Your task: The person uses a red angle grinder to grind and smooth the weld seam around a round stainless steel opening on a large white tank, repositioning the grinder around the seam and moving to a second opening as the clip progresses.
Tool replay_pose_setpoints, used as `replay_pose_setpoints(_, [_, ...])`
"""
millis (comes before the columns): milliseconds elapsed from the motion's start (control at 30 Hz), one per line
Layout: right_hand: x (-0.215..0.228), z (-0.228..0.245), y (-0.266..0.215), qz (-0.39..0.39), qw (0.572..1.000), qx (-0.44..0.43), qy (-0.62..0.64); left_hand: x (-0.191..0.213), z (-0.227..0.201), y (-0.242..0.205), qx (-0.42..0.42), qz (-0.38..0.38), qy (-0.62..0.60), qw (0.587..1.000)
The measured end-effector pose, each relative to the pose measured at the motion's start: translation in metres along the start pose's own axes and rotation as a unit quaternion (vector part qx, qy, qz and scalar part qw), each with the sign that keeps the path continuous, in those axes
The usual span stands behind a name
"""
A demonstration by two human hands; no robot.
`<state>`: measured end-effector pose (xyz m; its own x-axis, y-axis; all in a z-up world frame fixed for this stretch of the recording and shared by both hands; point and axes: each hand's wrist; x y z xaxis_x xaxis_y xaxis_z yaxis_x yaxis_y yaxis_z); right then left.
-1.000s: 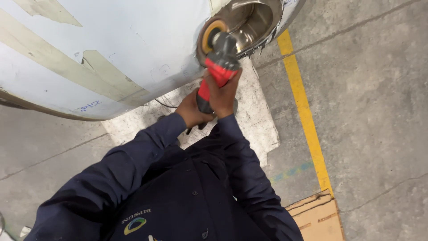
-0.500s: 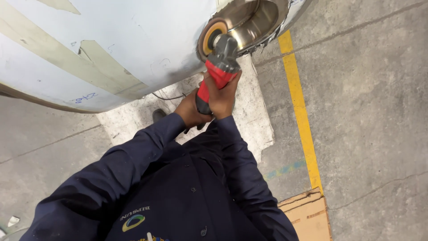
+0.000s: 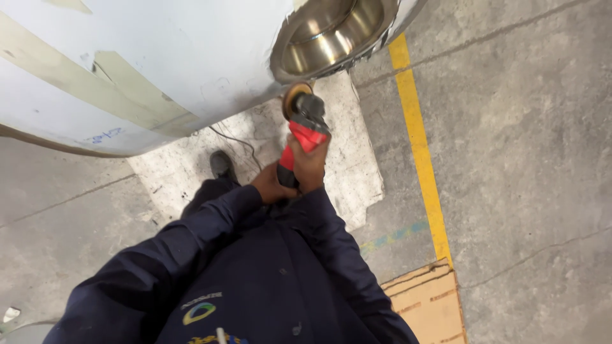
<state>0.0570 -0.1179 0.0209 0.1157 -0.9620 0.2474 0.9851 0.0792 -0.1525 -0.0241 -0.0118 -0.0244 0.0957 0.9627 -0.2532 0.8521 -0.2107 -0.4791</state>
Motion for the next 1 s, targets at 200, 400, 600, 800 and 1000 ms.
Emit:
replay_pose_setpoints(200, [0.050, 0.032, 0.020, 0.012, 0.997, -0.077, 0.023, -0.055, -0.039, 0.011, 0.001, -0.028, -0.027, 0.999])
replay_pose_setpoints(400, [0.085, 0.029, 0.069, 0.154, 0.976, -0.132, 0.076, -0.105, -0.051, 0.040, -0.015, -0.132, -0.101, 0.986])
replay_pose_setpoints(600, [0.095, 0.072, 0.078, 0.216, 0.963, -0.126, -0.103, -0.125, -0.067, 0.040, -0.007, -0.080, -0.266, 0.961])
replay_pose_setpoints(800, [0.111, 0.063, 0.084, 0.180, 0.959, -0.009, -0.219, -0.149, -0.030, 0.066, -0.147, -0.088, -0.249, 0.953])
replay_pose_setpoints(1000, [0.115, 0.067, 0.096, 0.200, 0.918, 0.008, -0.343, -0.167, -0.018, 0.096, -0.062, -0.193, -0.192, 0.960])
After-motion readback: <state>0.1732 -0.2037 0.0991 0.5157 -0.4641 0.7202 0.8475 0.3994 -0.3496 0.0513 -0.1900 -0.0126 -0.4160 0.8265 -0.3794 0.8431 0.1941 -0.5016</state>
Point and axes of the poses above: each hand's wrist, its own y-axis towards the middle knuckle, its own x-axis out of the back of the hand, z = x × y, and after that the axes turned 4 degrees about -y, right-handed
